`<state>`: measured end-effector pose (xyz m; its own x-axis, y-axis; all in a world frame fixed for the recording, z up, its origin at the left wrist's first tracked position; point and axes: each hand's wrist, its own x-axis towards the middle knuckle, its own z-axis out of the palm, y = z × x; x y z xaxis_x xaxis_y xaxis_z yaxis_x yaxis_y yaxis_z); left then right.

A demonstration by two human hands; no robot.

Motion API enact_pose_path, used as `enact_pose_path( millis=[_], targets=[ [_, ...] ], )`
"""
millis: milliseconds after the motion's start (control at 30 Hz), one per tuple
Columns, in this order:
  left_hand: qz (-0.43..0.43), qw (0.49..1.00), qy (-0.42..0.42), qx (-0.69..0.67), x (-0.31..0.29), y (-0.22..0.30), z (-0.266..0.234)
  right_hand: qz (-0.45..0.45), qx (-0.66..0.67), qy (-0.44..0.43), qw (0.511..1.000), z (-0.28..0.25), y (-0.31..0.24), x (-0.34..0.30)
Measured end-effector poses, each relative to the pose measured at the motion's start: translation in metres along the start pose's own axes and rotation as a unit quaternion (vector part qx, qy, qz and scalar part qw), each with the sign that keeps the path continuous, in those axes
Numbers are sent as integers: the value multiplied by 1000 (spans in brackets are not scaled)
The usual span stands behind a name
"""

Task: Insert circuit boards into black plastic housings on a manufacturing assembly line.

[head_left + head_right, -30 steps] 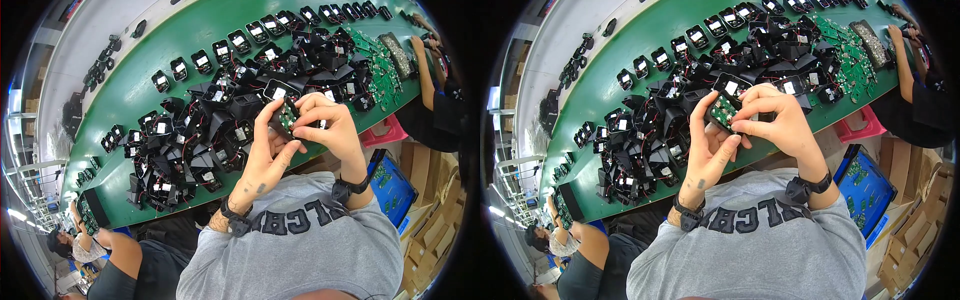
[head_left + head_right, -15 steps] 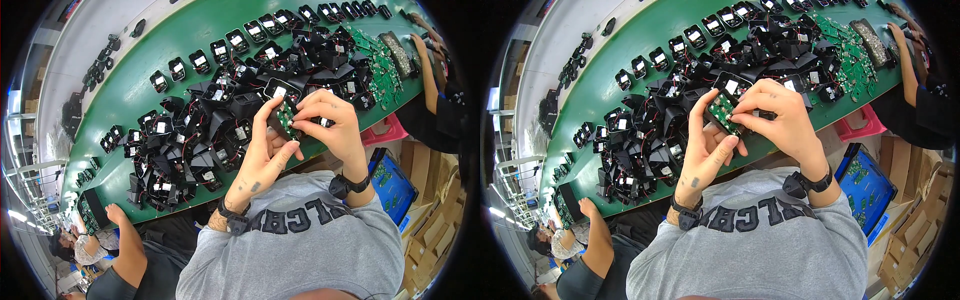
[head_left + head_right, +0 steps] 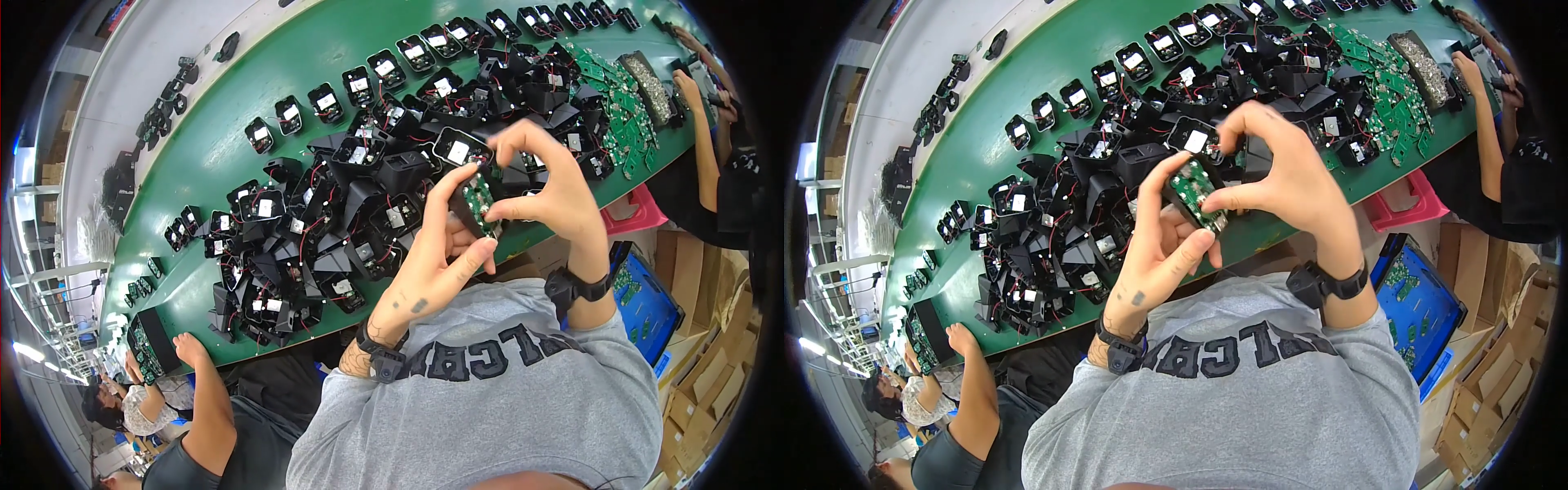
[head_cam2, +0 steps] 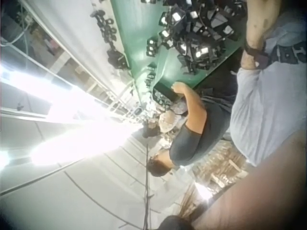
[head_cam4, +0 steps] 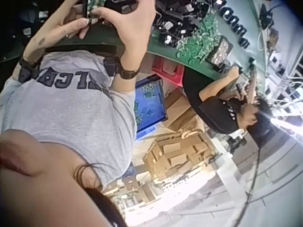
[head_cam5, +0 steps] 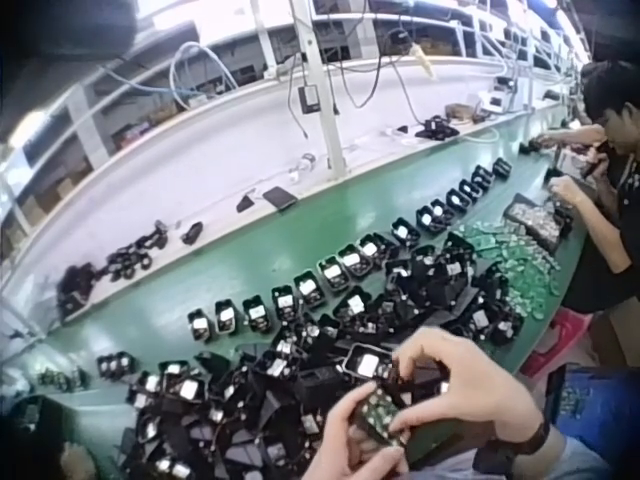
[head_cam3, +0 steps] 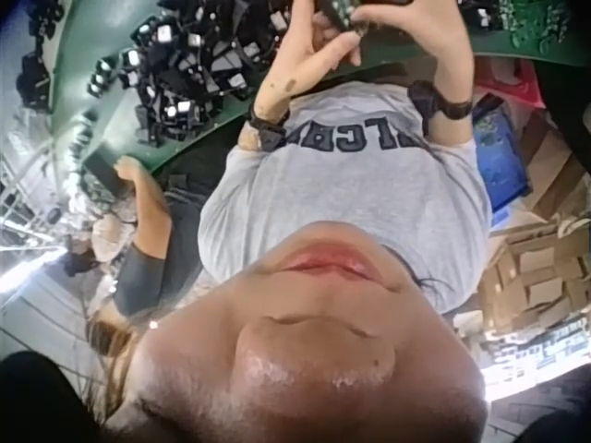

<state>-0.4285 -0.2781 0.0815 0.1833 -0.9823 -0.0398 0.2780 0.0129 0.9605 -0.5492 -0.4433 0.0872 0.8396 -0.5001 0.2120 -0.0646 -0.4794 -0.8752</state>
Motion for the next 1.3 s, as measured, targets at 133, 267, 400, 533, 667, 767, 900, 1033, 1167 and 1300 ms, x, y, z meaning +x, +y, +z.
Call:
enact_pose_path(
  millis=[133,267,400,533,667,767,900,1033,1167,1300],
  targets=[
    [-80,995,-51,-37,-2,5,-7,-99,-48,-46,993,-6,-12,8],
    [-104,987,-92,-77,-3,2,-14,-56,52,-217,973,-7,-16,11],
    [-100,985,-84,-110,-6,-1,-8,12,176,-233,956,-2,-3,5],
    [-97,985,-44,-137,0,-3,-7,96,350,-143,921,9,5,-3],
    [-108,975,-9,-195,1,-7,-9,55,359,43,931,7,26,-11],
    [-121,976,7,-184,-1,-5,-10,60,388,145,908,-6,49,-27],
    [-106,981,34,-161,0,-5,-9,38,513,214,830,-25,75,-45],
    [-97,980,39,-170,0,-9,-14,52,520,247,816,-32,83,-56],
    [-87,984,27,-155,5,-8,-14,51,520,254,814,-35,87,-63],
    [-96,984,57,-139,4,-7,-7,62,508,290,809,-48,84,-73]
  ],
)
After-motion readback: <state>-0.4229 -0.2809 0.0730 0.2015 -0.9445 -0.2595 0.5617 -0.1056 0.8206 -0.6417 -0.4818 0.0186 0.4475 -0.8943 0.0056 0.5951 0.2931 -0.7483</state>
